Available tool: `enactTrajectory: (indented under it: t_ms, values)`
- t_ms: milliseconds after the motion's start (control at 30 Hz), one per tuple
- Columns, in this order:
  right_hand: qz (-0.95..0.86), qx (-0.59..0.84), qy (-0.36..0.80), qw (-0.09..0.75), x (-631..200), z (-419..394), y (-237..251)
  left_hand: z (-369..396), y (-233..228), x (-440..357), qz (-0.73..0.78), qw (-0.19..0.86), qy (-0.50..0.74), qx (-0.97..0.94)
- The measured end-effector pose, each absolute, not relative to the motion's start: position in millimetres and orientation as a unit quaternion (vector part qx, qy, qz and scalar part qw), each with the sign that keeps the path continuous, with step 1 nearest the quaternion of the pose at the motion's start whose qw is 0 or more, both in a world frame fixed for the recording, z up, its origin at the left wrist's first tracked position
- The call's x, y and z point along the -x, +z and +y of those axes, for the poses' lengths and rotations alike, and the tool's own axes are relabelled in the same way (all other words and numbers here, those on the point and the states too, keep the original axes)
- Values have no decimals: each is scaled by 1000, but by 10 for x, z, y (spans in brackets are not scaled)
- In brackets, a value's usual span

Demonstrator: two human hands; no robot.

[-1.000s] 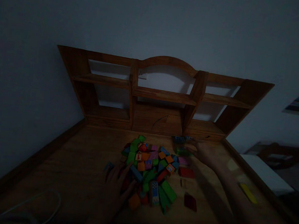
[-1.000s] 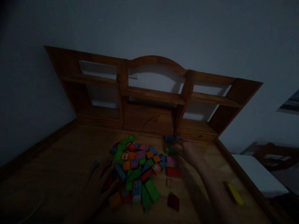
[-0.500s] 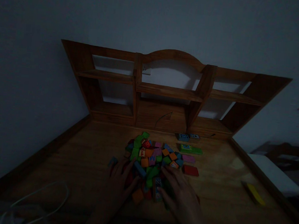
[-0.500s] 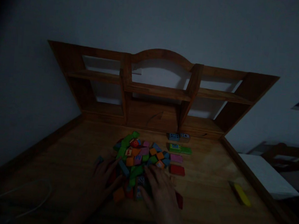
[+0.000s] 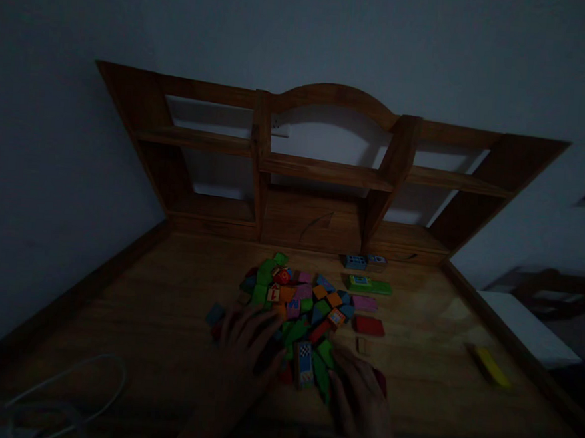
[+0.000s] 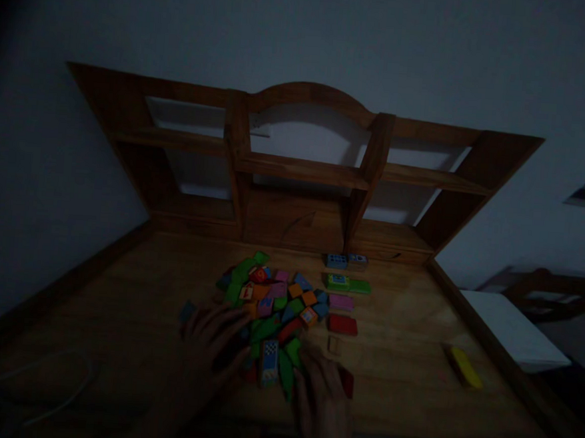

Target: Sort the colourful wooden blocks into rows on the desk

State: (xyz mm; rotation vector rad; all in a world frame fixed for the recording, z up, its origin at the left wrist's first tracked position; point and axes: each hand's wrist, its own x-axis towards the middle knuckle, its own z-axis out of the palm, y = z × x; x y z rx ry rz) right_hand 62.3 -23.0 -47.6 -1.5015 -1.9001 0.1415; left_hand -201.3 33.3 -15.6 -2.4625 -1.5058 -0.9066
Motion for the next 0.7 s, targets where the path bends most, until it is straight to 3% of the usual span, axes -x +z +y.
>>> enactTrajectory:
  t_ms: [333, 700]
  values:
    - [-709, 603, 46, 362, -647, -99, -671, 446, -19, 1635, -479, -52, -278, 831]
    - [-707, 600, 3, 375, -1648, 330, 344, 633, -234, 1606, -452, 2, -368, 812]
